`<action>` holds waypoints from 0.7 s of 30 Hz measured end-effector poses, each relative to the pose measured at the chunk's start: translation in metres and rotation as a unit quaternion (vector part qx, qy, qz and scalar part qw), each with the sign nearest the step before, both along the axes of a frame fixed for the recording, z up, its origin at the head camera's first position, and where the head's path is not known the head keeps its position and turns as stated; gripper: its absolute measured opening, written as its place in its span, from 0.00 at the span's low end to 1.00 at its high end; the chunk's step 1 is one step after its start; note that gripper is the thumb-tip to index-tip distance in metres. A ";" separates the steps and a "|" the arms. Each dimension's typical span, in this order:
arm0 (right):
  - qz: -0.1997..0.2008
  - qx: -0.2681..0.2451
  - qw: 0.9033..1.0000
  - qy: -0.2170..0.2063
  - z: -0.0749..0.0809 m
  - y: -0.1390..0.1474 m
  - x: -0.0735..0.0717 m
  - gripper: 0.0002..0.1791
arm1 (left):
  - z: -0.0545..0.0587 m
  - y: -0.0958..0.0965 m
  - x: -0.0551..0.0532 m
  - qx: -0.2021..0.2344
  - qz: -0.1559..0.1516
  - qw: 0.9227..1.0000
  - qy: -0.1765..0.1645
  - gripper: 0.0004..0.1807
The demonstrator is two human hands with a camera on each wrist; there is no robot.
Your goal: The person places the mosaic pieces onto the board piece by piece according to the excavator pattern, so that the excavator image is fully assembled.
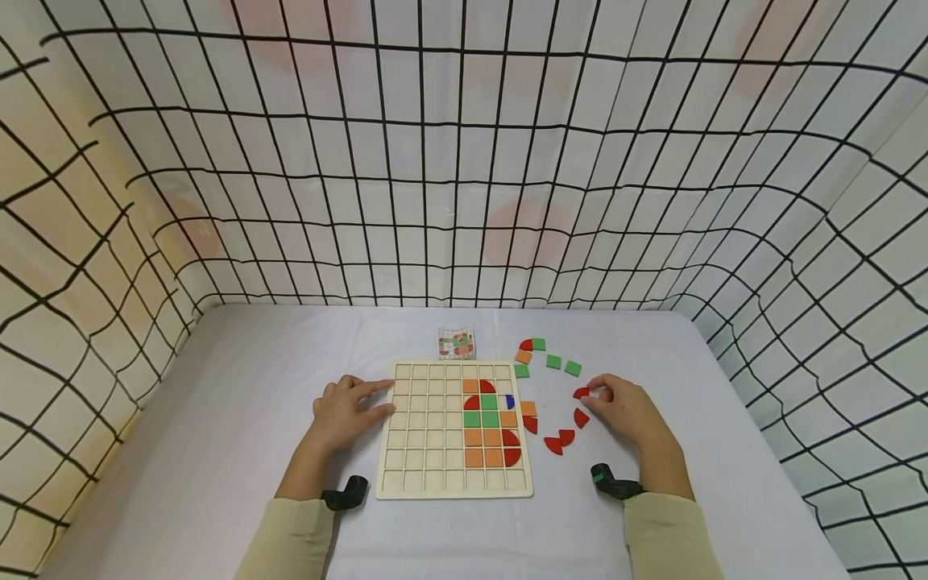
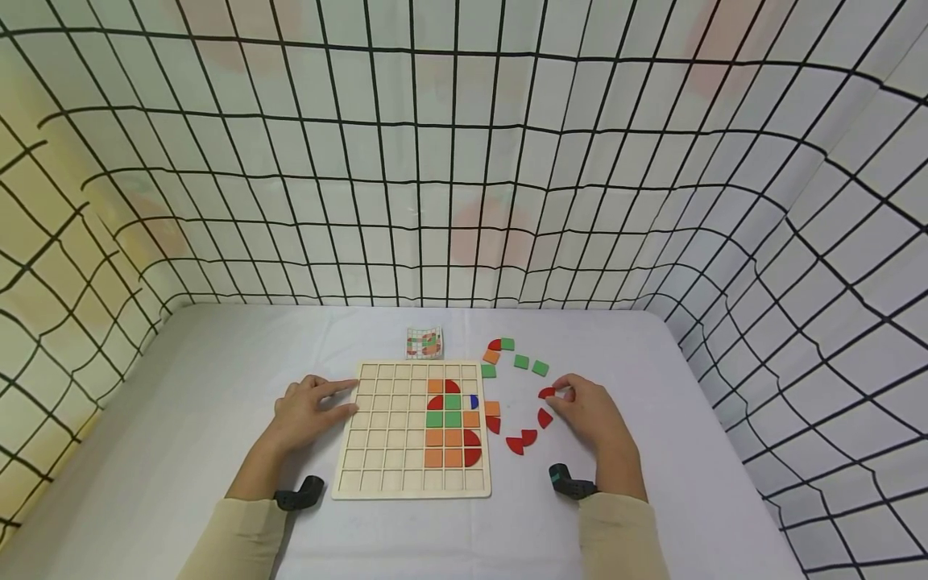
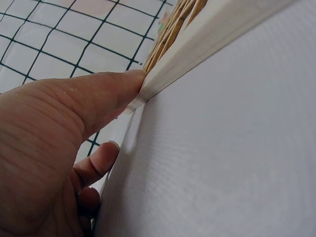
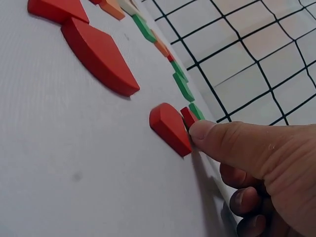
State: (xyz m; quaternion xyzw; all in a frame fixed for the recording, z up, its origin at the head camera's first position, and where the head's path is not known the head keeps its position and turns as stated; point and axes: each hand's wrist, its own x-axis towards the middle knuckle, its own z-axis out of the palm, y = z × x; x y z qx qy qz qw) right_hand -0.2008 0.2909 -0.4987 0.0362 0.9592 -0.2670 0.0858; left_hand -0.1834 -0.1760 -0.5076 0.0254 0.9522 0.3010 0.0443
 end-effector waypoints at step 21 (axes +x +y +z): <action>0.042 -0.023 0.999 0.012 0.023 -0.057 0.003 0.19 | -0.001 0.000 -0.002 0.000 0.003 1.000 0.004 0.27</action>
